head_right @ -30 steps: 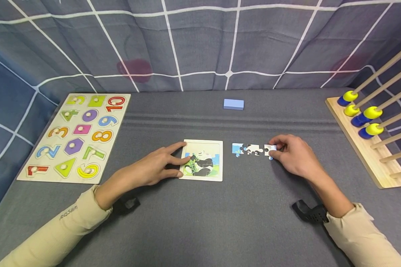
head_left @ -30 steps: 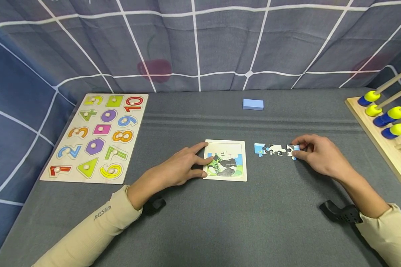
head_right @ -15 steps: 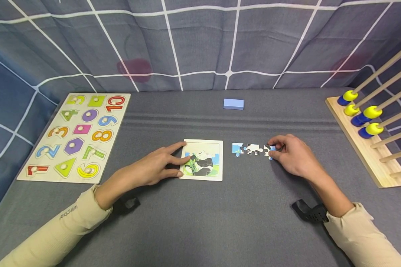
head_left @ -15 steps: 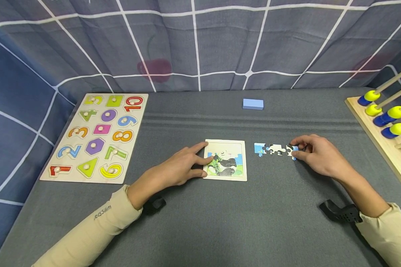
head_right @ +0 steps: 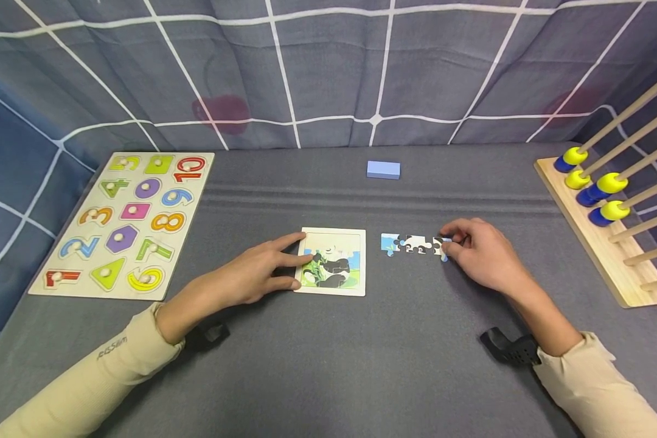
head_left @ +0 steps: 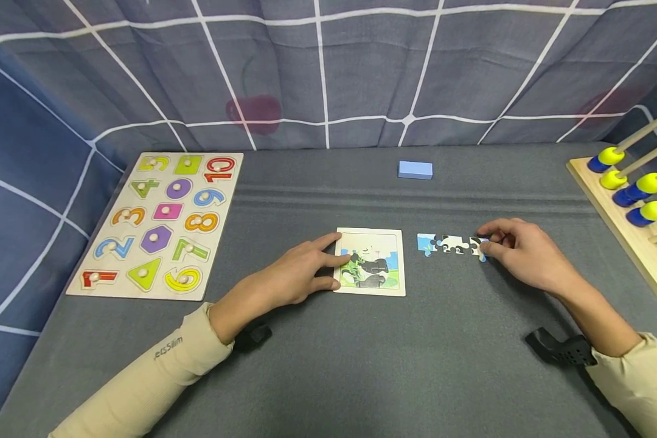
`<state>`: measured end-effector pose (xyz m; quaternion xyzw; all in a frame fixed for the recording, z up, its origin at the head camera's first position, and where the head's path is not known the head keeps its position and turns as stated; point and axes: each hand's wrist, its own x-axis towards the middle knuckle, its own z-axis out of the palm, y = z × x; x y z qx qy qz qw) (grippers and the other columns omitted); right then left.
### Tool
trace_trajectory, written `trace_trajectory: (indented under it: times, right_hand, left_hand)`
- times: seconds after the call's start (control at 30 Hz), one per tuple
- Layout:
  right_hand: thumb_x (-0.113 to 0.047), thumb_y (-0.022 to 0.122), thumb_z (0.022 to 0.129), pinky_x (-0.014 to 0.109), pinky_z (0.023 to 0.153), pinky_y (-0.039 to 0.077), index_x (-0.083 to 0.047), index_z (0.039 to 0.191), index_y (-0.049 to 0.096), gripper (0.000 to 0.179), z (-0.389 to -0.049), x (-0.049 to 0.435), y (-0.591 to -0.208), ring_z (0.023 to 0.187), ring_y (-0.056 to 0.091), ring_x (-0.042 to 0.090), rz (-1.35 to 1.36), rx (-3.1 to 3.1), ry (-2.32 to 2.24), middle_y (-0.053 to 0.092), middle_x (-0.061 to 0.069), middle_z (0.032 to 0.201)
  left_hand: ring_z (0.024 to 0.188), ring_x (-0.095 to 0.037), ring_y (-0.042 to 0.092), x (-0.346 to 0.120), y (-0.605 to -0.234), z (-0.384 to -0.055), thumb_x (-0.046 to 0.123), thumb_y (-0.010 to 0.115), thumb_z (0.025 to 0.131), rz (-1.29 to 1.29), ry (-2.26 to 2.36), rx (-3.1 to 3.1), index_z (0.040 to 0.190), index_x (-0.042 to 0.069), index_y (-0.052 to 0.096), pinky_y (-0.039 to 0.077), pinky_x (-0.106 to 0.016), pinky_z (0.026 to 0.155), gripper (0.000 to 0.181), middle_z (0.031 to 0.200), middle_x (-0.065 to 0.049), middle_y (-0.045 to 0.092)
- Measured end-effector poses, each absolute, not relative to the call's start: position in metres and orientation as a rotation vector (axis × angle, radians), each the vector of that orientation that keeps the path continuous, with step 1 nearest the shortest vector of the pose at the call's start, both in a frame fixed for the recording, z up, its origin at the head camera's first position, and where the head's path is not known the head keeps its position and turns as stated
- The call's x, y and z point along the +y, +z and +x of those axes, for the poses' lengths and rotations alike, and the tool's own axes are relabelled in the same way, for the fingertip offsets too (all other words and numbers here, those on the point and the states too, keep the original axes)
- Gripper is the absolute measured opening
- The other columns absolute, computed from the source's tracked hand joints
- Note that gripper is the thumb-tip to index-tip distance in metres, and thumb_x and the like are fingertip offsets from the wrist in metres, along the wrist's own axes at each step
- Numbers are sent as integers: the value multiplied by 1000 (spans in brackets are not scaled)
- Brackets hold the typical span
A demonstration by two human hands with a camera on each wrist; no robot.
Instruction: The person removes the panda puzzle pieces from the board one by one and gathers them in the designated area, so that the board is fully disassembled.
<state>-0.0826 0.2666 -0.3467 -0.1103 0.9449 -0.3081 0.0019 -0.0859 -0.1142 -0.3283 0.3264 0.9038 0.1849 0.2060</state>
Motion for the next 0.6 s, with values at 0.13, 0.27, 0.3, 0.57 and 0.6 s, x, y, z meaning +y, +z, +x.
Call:
trace_trajectory:
  times: [0.13,0.27,0.3,0.57,0.6]
  right_hand:
    - [-7,67,91,25,60,32,2,109,68,19,-82,262,-345,68,44,13,-309,2995,-1012,56,9,87]
    - [-6,67,91,25,61,31,2,110,67,20,-80,253,-341,70,43,14,-301,3026,-1035,54,9,88]
    - [-6,67,92,26,61,31,2,111,67,21,-80,250,-340,70,43,15,-309,3027,-1041,53,9,88]
    - [-6,70,90,24,62,32,0,109,69,19,-75,220,-333,73,44,14,-450,2974,-1124,53,5,85]
    - [-6,71,90,24,61,33,-2,107,70,18,-74,214,-333,72,45,13,-475,2965,-1130,54,4,85]
  left_hand:
    - [137,-41,37,-114,-328,-86,24,70,93,911,531,2523,142,10,56,35,-52,106,52,158,-19,28]
    - [137,-38,37,-114,-329,-86,23,71,92,893,560,2525,141,10,55,35,-51,106,53,157,-19,29]
    - [138,-38,37,-114,-329,-86,23,71,92,888,565,2526,141,9,54,35,-51,106,54,157,-18,30]
    - [142,-32,31,-114,-330,-86,24,73,91,815,608,2533,149,4,39,30,-47,111,70,159,-15,27]
    - [142,-32,31,-114,-330,-87,24,74,91,809,611,2533,150,3,38,29,-47,111,72,159,-16,26]
